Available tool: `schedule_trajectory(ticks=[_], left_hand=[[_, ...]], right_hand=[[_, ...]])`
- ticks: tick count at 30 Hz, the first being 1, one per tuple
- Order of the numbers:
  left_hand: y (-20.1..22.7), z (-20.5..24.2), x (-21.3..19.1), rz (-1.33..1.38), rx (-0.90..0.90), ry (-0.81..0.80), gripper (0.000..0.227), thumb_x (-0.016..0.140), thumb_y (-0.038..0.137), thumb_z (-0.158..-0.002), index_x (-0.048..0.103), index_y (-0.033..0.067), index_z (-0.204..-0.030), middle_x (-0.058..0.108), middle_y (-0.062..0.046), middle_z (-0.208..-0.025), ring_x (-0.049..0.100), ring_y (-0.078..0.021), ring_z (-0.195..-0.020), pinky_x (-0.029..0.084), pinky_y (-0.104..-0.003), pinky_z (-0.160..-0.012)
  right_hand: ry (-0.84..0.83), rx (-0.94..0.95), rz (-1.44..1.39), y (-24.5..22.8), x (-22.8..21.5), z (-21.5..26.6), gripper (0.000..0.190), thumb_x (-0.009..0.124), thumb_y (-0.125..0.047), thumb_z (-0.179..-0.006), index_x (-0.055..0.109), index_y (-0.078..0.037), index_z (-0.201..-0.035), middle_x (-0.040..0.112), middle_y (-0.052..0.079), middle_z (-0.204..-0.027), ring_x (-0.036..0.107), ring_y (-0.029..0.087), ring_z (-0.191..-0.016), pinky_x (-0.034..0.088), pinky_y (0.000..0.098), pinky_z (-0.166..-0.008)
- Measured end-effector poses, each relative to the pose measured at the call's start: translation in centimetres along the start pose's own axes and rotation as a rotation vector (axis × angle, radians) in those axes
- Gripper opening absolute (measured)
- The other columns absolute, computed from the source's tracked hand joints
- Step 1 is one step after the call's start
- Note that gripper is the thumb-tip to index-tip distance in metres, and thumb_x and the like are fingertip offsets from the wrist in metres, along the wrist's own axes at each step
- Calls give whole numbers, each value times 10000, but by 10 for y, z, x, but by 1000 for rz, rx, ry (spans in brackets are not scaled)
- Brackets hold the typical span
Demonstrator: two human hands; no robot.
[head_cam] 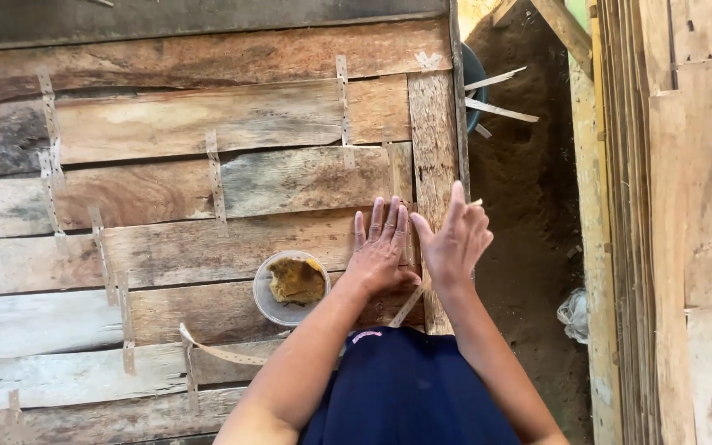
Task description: Applying adhesive to thin wooden veneer strips and pressing them onto a wooden board to create a patterned surface.
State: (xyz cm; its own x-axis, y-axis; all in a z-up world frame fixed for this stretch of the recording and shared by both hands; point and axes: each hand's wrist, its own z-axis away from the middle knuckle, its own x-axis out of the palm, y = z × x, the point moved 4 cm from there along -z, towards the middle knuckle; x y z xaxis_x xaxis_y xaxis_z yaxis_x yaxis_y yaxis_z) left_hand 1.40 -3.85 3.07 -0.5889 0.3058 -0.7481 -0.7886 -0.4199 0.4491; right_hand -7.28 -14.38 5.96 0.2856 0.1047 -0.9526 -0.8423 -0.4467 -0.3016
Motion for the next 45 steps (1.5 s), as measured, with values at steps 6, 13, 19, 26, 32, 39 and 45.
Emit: schedule_trajectory(ticks=[6, 13, 19, 26, 32, 39, 45], left_hand=[[-8, -12, 20, 17, 15, 24, 1341, 815, 575, -738, -40, 64, -1637, -114, -143, -1719, -176, -390, -1557, -124, -642, -1217], [-9, -15, 24, 40, 30, 31, 1341, 816, 557, -739, -49, 69, -1640, -124, -152, -1718, -190, -401, -1553, -145, -653, -1205], [-9, -16, 19, 20, 18, 32, 1341, 816, 557, -719, -33, 76, -1638, -126, -144, -1717, -192, -401, -1555, -140, -659, -1206], [-11, -17, 27, 27, 15, 22, 1412, 805, 657, -677, -45, 76, -1643, -141, -134, -1718, -217, -401, -1548, -155, -647, -1201], [-9, -10, 19, 18, 39, 29, 1461, 845, 588, -597, -64, 146, -1652, -163, -126, -1717, -213, -419, -1547, -142, -671, -1189], [3, 5, -6, 178, 77, -12, 1279, 816, 124, -687, 4, 232, -1669, -205, -147, -1705, -296, -424, -1506, -242, -660, -1128], [36, 55, -28, 1299, 204, 10, 1112, 530, -191, -703, 247, 341, -1638, 133, -92, -1728, 44, -374, -1588, 370, -404, -1145]], right_hand=[[-75, 17, 48, 7, 38, -31, 1028, 802, -707, -748, 317, -278, -1546, 395, 88, -1058, 422, 332, -1032, 344, 520, -913], [-60, -8, 27, 0, 41, -49, 1016, 781, -719, -762, 333, -261, -1550, 370, 87, -1073, 406, 347, -1049, 320, 516, -920], [-53, -16, 52, -4, 34, -60, 1047, 833, -679, -774, 301, -258, -1572, 395, 104, -1062, 413, 321, -1013, 343, 526, -901], [-105, -108, 214, 12, 18, -6, 1174, 912, -591, -666, 268, -302, -1604, 402, 84, -1034, 439, 298, -976, 374, 518, -852], [-186, -144, 252, 29, 15, 40, 1188, 873, -615, -666, 260, -300, -1634, 442, 114, -1086, 450, 304, -1005, 363, 519, -866], [-254, -106, 119, 50, 6, 93, 1138, 886, -521, -685, 294, -293, -1630, 477, 136, -1118, 471, 326, -1028, 334, 540, -898], [-70, -95, -896, -8, -121, 111, 727, 674, 3, -901, 387, -65, -1566, 600, 170, -1085, 603, 281, -1040, 468, 464, -1004]])
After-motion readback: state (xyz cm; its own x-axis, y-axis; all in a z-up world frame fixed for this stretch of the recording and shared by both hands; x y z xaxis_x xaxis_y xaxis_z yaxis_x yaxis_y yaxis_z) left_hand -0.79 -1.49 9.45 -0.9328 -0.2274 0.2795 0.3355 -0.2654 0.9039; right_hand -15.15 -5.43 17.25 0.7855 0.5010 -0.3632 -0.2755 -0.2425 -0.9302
